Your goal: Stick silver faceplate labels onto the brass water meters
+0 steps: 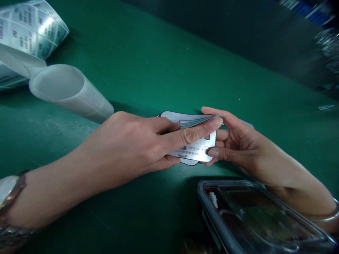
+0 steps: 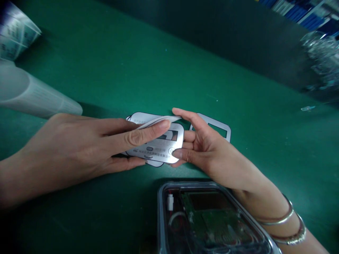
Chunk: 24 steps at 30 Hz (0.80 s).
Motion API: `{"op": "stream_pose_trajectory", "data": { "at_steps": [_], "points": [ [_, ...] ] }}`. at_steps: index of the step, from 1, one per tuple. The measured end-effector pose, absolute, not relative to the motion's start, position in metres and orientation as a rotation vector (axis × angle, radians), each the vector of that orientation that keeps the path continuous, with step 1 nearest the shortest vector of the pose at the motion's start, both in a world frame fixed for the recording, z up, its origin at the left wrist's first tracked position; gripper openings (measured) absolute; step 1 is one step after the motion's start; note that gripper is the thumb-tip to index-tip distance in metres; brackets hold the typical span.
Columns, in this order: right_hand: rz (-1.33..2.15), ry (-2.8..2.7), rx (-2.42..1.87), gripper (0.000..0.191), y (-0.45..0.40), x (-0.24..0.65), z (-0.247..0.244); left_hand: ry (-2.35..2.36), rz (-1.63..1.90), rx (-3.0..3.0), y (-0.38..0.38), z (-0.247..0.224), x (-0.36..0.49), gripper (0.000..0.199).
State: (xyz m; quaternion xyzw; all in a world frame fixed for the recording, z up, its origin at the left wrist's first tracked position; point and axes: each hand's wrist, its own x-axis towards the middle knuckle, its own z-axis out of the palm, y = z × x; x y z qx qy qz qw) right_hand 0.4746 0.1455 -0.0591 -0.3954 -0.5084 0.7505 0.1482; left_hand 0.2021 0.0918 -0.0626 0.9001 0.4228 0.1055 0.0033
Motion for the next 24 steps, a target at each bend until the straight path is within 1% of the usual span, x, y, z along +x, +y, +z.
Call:
{"op": "stream_pose_trajectory", "data": {
  "at_steps": [13, 16, 21, 24],
  "points": [
    [2.146, -1.487, -1.155, 0.075, 0.1471, 0.4758, -0.0606, 1.343, 0.296, 2.869, 0.0909, -0.062, 0.2031, 0.062],
    [2.139, -1.491, -1.158, 0.076, 0.1466, 0.4757, -0.0615, 1.343, 0.254, 2.827, 0.0918, -0.0603, 0.2025, 0.06],
    [2.109, -1.434, -1.24, 0.076, 0.1453, 0.4749, -0.0604, 1.336, 0.182, 2.699, 0.0956, -0.0582, 0.2039, 0.064],
    [2.08, -1.362, -1.321, 0.076, 0.1451, 0.4736, -0.0595, 1.329, 0.214, 2.62, 0.0964, -0.0586, 0.2047, 0.061]
  ]
}}
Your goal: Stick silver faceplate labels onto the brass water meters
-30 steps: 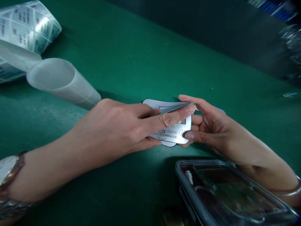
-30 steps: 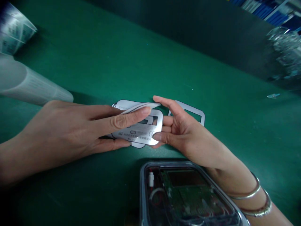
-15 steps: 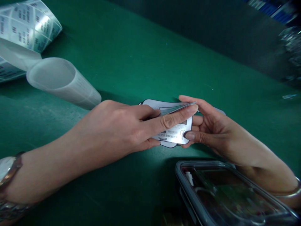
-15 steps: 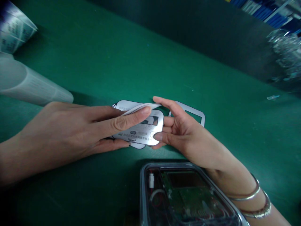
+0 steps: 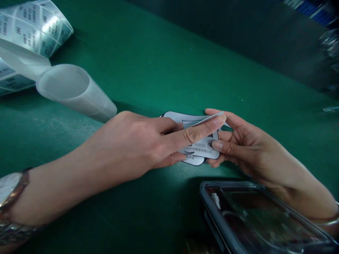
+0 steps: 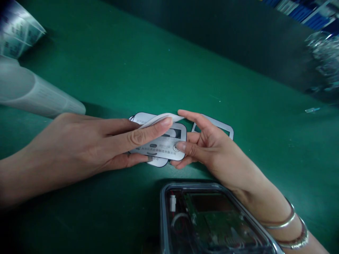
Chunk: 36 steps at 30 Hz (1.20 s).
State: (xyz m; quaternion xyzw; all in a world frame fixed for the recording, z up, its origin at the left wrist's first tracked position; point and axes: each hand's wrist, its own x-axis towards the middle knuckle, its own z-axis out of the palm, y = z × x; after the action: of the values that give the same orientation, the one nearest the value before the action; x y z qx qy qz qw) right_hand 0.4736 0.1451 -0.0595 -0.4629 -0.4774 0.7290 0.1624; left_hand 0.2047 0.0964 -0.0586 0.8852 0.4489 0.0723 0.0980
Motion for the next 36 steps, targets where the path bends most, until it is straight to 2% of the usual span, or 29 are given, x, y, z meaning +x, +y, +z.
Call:
{"op": "stream_pose_trajectory", "data": {
  "at_steps": [4, 7, 10, 12, 14, 18, 25, 29, 36],
  "points": [
    [2.0, -1.332, -1.414, 0.064, 0.145, 0.473, -0.061, 1.282, 0.321, 2.613, 0.095, -0.058, 0.205, 0.053],
    [1.869, -1.531, -1.426, 0.065, 0.143, 0.473, -0.06, 1.303, 0.3, 2.659, 0.093, -0.056, 0.205, 0.055],
    [1.343, -1.921, -1.454, 0.059, 0.144, 0.472, -0.053, 1.347, 0.274, 2.693, 0.094, -0.056, 0.205, 0.06],
    [0.903, -2.109, -1.41, 0.048, 0.147, 0.468, -0.046, 1.388, 0.351, 2.636, 0.095, -0.056, 0.205, 0.066],
    [0.659, -2.209, -1.303, 0.038, 0.152, 0.463, -0.04, 1.446, 0.426, 2.516, 0.097, -0.057, 0.205, 0.073],
    [0.618, -2.263, -1.148, 0.018, 0.16, 0.45, -0.035, 1.501, 0.415, 2.441, 0.1, -0.057, 0.203, 0.072],
    [0.659, -2.223, -1.09, 0.008, 0.161, 0.45, -0.037, 1.41, 0.421, 2.403, 0.104, -0.055, 0.198, 0.049],
    [0.583, -2.205, -0.963, 0.017, 0.159, 0.455, -0.04, 1.395, 0.412, 2.315, 0.105, -0.052, 0.197, 0.043],
    [0.199, -2.279, -0.966, 0.035, 0.147, 0.486, -0.055, 1.376, 0.471, 2.293, 0.102, -0.053, 0.198, 0.041]
  ]
}}
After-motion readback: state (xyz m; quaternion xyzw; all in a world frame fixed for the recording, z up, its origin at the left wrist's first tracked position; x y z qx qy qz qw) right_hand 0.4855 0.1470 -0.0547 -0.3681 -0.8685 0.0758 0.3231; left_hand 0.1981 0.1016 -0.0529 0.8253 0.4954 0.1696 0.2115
